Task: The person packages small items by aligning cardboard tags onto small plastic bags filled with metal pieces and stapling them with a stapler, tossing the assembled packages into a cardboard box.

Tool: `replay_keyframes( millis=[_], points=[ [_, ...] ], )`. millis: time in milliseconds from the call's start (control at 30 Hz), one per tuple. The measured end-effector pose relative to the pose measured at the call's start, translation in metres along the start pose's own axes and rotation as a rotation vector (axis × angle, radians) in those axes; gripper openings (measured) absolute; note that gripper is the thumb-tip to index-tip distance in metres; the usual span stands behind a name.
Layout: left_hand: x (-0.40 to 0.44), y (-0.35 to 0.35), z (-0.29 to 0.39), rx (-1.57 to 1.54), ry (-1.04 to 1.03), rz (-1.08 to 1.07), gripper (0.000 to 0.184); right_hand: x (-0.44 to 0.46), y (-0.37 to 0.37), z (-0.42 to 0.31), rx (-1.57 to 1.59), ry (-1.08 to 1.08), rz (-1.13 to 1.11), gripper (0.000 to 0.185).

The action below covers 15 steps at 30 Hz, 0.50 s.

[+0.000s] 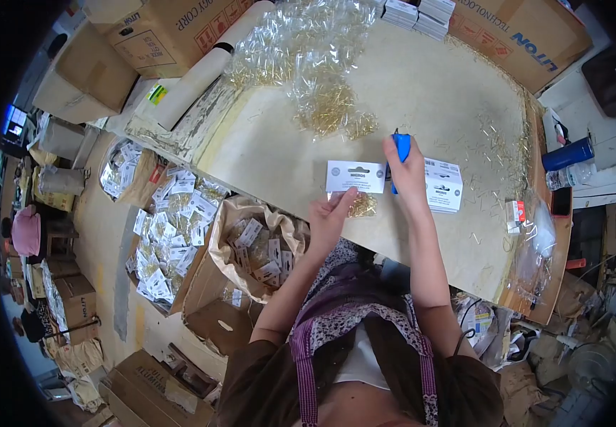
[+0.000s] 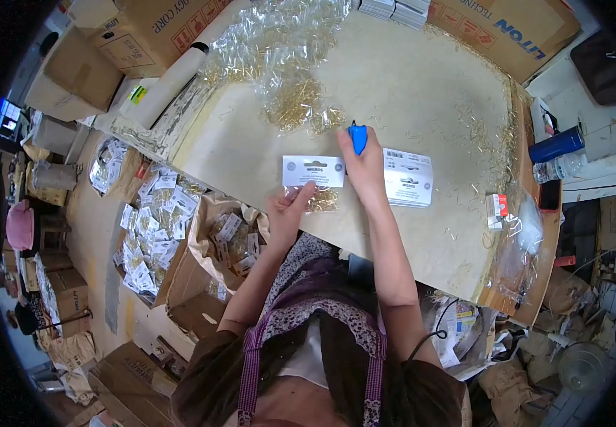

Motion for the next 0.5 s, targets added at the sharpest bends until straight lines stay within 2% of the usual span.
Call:
replay_keyframes(
  millis=[100,167,200,267,367,500],
  points=[
    [-0.010,-0.014,0.001,-0.042,-0.118,0.011,0.021,0.002,-0.007,0.015,0.068,-0.045,-0.053,0.041],
    [-0.013,-0.017,-0.002,-0.058,-0.113,0.000,0.020,-0.003,-0.012,0.014,0.131,-0.082,-0.056,0.048],
    [-0.015,-0.018,-0.003,-0.074,-0.109,-0.009,0.021,-0.003,-0.014,0.017,0.131,-0.083,-0.058,0.048],
    [-0.019,-0.019,-0.003,-0.049,-0.084,-0.018,0.021,-0.003,-0.015,0.024,0.058,0.047,0.079,0.048],
    [-0.022,-0.021,-0.006,-0.023,-0.080,-0.027,0.021,-0.004,-0.012,0.028,0.090,-0.031,0.106,0.051],
    [-0.014,-0.022,-0.010,-0.018,-0.118,-0.007,0.021,-0.009,-0.010,0.019,0.045,0.002,0.135,0.047]
  ],
)
Point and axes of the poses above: each hand's wrist, its own x-axis towards the middle knuckle, its own y-axis out of the back of the hand, z = x × y, the point moved 1 cm from there along x, towards the middle knuckle, and after that the axes turned 2 degrees about z, right-handed, at the moved point
